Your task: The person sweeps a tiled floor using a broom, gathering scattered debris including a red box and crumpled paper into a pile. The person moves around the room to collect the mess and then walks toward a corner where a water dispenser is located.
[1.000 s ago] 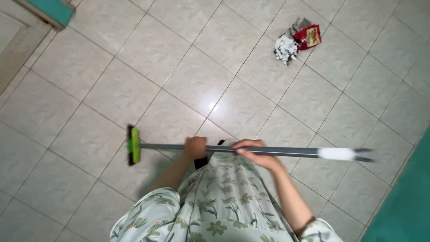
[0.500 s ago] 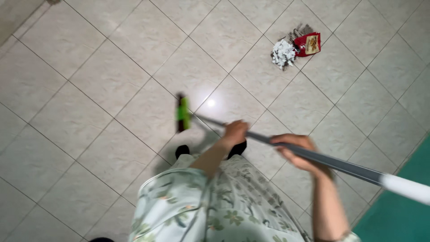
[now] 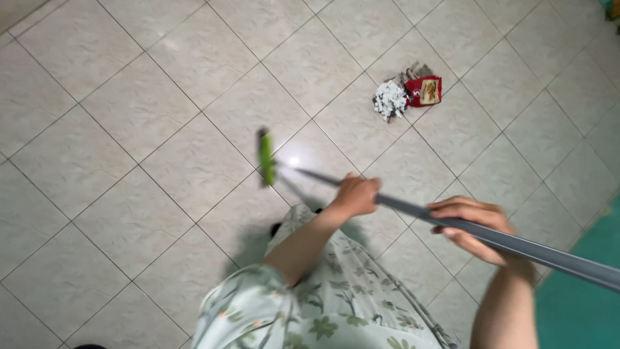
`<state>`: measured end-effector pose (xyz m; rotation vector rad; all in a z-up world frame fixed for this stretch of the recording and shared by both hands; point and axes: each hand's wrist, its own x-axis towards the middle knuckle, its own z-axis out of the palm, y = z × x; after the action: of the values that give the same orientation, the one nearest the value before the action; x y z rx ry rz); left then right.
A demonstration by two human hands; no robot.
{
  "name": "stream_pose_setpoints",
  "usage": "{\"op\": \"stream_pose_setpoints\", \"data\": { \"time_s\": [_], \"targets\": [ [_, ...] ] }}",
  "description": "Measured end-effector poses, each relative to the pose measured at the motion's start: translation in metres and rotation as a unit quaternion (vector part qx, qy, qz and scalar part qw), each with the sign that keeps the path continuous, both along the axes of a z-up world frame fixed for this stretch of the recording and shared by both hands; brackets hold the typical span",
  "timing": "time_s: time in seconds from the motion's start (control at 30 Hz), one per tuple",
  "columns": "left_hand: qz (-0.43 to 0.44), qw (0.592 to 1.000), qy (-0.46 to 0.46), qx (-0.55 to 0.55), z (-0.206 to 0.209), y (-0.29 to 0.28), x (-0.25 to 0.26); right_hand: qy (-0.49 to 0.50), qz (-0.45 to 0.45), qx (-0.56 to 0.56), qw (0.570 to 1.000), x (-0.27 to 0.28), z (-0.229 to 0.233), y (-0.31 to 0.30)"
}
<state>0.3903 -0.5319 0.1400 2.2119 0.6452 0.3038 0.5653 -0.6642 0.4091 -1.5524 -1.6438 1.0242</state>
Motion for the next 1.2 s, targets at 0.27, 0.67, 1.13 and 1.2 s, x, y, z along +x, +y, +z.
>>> {"op": "stream_pose_setpoints", "data": {
  "time_s": [0.27,0.67,1.13,1.2],
  "targets": [
    [0.106,0.937,0.33,-0.032,-0.132,-0.028,-0.243,0.135,0.065,-0.132,0.98,-0.136,-0.187,0.045],
    [0.113,0.921,0.361,-0.096,-0.139,-0.048,-0.165,0.008,0.071,-0.151,0.986,-0.09,-0.2,0.035],
    [0.107,0.991,-0.048,-0.06,0.006,-0.026,0.288,-0.26,0.028,0.031,0.965,0.201,0.015,0.005],
    [0.099,0.992,-0.057,-0.05,0.034,-0.036,0.294,-0.259,0.059,0.117,0.957,0.222,0.035,-0.007]
  ]
}}
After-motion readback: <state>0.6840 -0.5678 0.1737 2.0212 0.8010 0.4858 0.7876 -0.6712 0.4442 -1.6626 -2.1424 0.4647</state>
